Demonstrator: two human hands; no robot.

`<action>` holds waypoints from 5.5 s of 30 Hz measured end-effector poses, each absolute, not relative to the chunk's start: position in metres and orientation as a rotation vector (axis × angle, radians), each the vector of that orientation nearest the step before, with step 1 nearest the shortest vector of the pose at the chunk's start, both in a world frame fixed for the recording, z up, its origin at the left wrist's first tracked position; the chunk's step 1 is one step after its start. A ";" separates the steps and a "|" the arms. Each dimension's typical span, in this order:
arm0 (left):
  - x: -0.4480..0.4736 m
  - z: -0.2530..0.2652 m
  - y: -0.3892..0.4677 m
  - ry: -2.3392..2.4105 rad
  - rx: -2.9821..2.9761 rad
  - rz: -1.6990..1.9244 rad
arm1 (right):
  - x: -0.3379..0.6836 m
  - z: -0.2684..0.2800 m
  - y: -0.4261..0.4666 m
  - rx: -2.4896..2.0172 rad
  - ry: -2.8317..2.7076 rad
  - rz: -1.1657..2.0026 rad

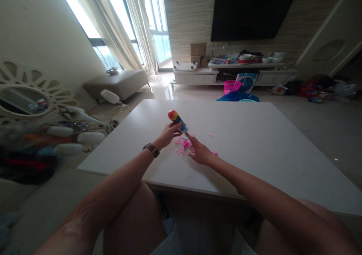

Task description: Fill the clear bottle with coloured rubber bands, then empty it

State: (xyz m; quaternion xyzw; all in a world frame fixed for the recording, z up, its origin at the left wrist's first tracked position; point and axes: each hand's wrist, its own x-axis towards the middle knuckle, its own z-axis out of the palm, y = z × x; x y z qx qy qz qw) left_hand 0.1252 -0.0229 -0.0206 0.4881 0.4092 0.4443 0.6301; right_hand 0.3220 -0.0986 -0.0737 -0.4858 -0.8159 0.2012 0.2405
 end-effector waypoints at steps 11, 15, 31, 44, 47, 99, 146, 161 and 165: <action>0.130 -0.023 -0.031 0.854 1.157 0.720 | 0.318 -0.070 -0.101 -1.281 -2.178 0.563; 0.134 -0.022 -0.034 0.847 1.185 0.742 | 0.318 -0.071 -0.099 -1.282 -2.160 0.622; 0.126 -0.024 -0.024 0.942 1.144 0.950 | 0.325 -0.078 -0.091 -1.257 -2.196 0.659; 0.128 -0.023 -0.025 0.934 1.103 0.899 | 0.324 -0.080 -0.092 -1.225 -2.132 0.662; 0.132 -0.024 -0.031 0.854 1.120 0.723 | 0.321 -0.076 -0.093 -1.234 -2.138 0.671; 0.147 -0.024 -0.036 1.202 1.978 0.964 | 0.322 -0.022 -0.085 -1.105 -1.284 1.271; 0.138 -0.045 -0.031 1.088 2.250 0.465 | 0.356 0.004 -0.072 -1.343 -1.604 0.428; 0.141 -0.041 -0.036 1.037 2.299 0.440 | 0.355 0.018 -0.075 -1.281 -1.666 0.349; 0.142 -0.039 -0.037 1.063 2.332 0.392 | 0.358 -0.007 -0.072 -1.404 -1.738 0.407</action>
